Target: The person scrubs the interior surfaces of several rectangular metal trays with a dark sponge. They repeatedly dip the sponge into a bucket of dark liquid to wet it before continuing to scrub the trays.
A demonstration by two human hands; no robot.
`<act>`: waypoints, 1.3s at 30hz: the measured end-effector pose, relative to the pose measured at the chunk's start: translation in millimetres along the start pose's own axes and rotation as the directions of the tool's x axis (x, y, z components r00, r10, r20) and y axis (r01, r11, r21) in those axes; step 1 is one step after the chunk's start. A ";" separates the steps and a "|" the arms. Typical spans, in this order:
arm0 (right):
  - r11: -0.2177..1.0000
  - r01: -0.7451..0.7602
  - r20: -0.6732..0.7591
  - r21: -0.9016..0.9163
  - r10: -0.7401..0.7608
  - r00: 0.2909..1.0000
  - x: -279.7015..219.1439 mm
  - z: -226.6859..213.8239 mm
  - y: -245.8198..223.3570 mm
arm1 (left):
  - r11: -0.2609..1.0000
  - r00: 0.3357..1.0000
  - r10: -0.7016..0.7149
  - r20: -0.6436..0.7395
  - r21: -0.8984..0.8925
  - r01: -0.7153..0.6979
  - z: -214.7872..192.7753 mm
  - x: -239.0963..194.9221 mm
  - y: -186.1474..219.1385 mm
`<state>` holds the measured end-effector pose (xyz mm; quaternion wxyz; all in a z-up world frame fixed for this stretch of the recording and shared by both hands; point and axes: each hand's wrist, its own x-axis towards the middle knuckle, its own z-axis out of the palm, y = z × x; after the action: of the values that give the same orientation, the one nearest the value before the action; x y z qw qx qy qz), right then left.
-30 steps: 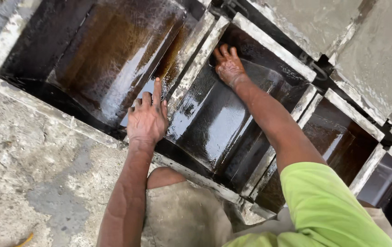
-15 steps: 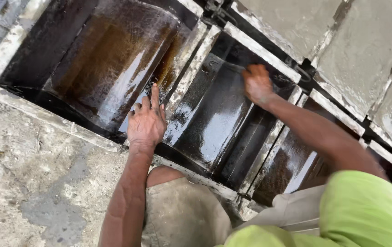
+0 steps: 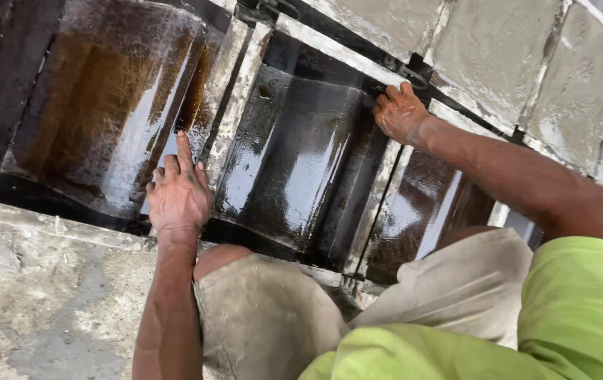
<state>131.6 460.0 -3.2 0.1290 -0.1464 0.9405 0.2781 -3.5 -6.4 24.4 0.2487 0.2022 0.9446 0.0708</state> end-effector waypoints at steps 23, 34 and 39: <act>0.455 0.206 0.044 0.866 -0.480 0.876 -42.8 -22.4 -149.3 | 0.989 0.941 0.118 -0.318 0.123 -0.082 17.1 2.9 -5.8; 0.977 0.207 -0.212 -0.049 -0.212 0.954 35.1 -27.2 8.9 | 0.997 0.970 0.036 -0.240 0.069 -0.020 20.5 10.9 -0.8; 0.941 0.211 -0.424 -0.266 -0.311 0.851 61.5 -84.8 42.8 | 0.998 0.997 0.014 -0.082 0.066 -0.009 8.8 12.6 5.2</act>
<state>46.3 434.2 66.5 -0.0771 -0.3476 0.8805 0.3128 -7.3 3.9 12.4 0.2024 0.2127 0.9546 0.0495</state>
